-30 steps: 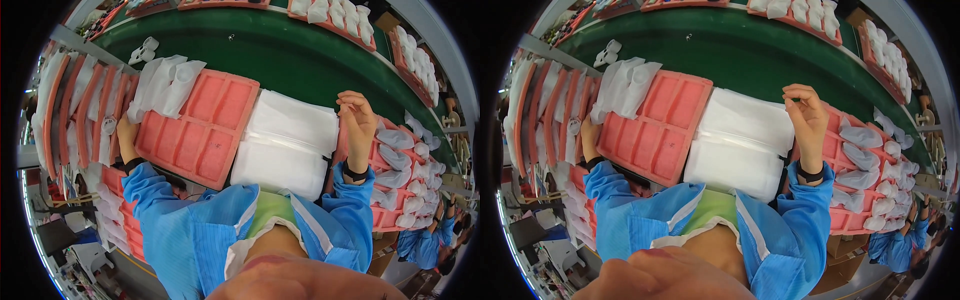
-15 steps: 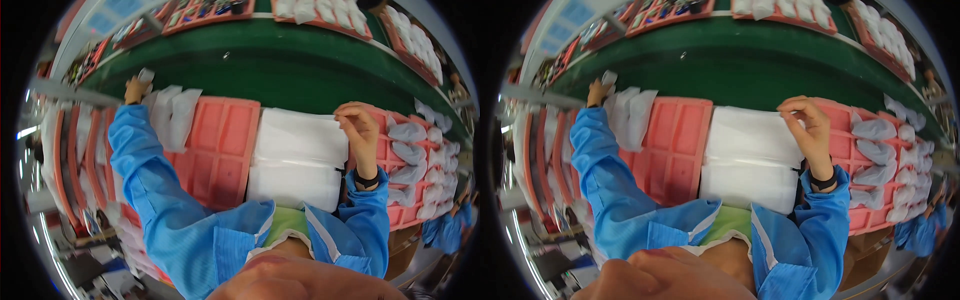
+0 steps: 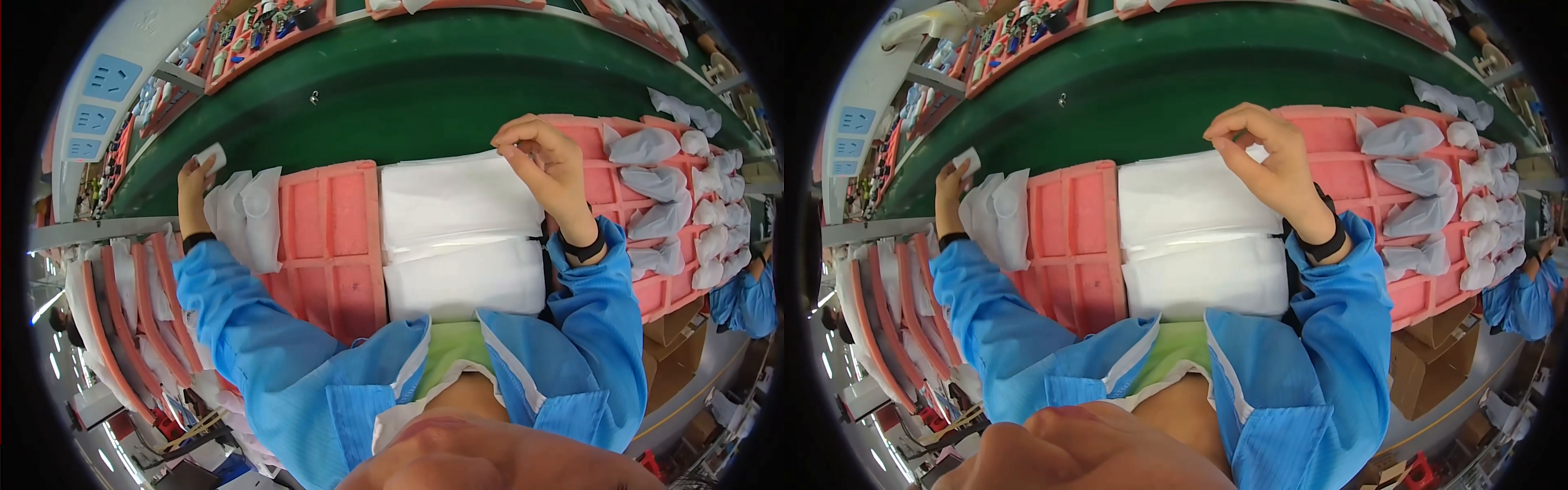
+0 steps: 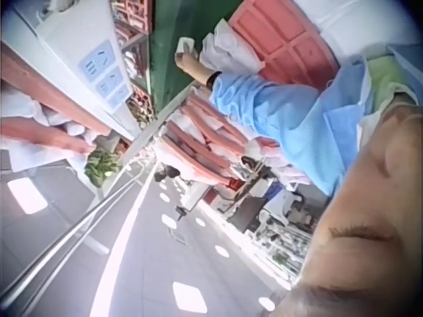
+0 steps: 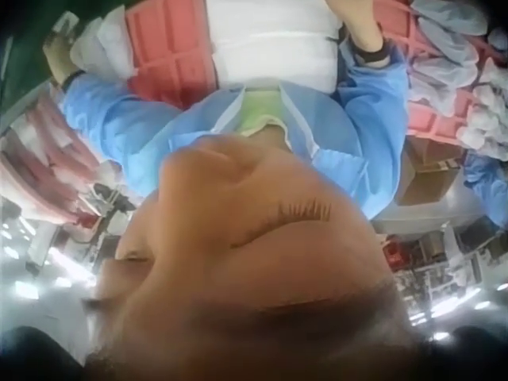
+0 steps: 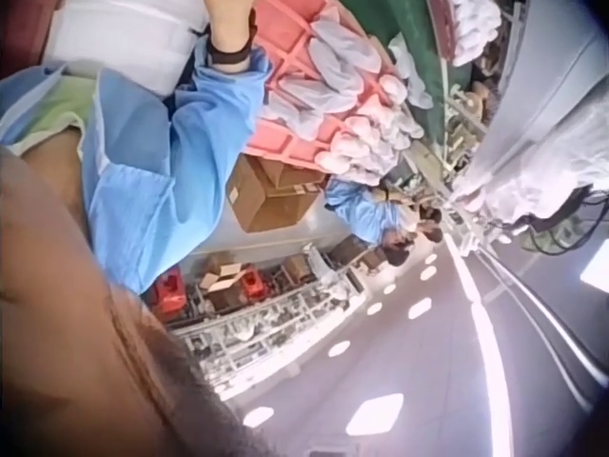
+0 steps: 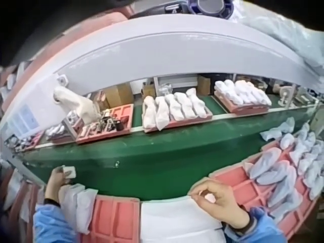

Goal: Packaging handheld electronic devices into protective plastic bags and organizing them onto a tray on an assembly line.

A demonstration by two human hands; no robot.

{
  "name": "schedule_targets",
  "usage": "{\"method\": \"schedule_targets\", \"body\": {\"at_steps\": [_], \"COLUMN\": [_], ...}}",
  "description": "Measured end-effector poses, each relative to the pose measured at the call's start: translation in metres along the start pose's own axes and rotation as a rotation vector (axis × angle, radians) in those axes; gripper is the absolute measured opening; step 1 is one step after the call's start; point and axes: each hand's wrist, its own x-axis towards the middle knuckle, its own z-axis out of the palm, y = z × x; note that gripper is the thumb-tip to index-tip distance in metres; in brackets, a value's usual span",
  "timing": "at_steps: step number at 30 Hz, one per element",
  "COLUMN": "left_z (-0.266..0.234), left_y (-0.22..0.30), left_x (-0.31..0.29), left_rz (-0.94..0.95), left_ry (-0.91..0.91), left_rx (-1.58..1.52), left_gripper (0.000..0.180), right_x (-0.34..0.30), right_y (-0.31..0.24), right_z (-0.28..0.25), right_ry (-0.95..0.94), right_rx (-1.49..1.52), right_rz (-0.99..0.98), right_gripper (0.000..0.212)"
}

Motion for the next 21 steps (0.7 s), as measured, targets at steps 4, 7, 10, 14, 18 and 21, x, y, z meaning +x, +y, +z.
{"method": "schedule_targets", "body": {"at_steps": [4,7,10,14,18,21], "left_z": [0.09,0.157,0.226,0.284,0.322,0.35], "left_y": [0.106,0.14,0.158,0.188,0.187,0.155], "left_x": [-0.149,-0.237,-0.296,-0.343,-0.347,-0.338], "left_rz": [0.313,0.311,0.613,0.674,0.562,0.658], "left_ry": [-0.22,-0.43,-0.487,-0.564,-0.574,-0.538], "left_rx": [-0.204,-0.129,-0.045,-0.19,-0.412,-0.053], "left_gripper": [0.052,0.054,0.054,0.051,0.043,0.035], "right_x": [-0.002,-0.006,-0.009,-0.012,0.001,0.004], "right_y": [-0.016,-0.023,-0.016,-0.013,-0.006,-0.017], "right_z": [-0.002,0.015,0.034,0.016,-0.036,-0.071], "right_ry": [-0.059,-0.055,0.078,0.106,0.219,0.192], "right_rx": [-0.136,-0.268,-0.431,-0.61,-0.634,-0.532], "right_rz": [-0.018,-0.034,-0.187,-0.203,-0.213,-0.366], "right_gripper": [0.023,0.036,0.052,0.063,0.06,0.055]}}
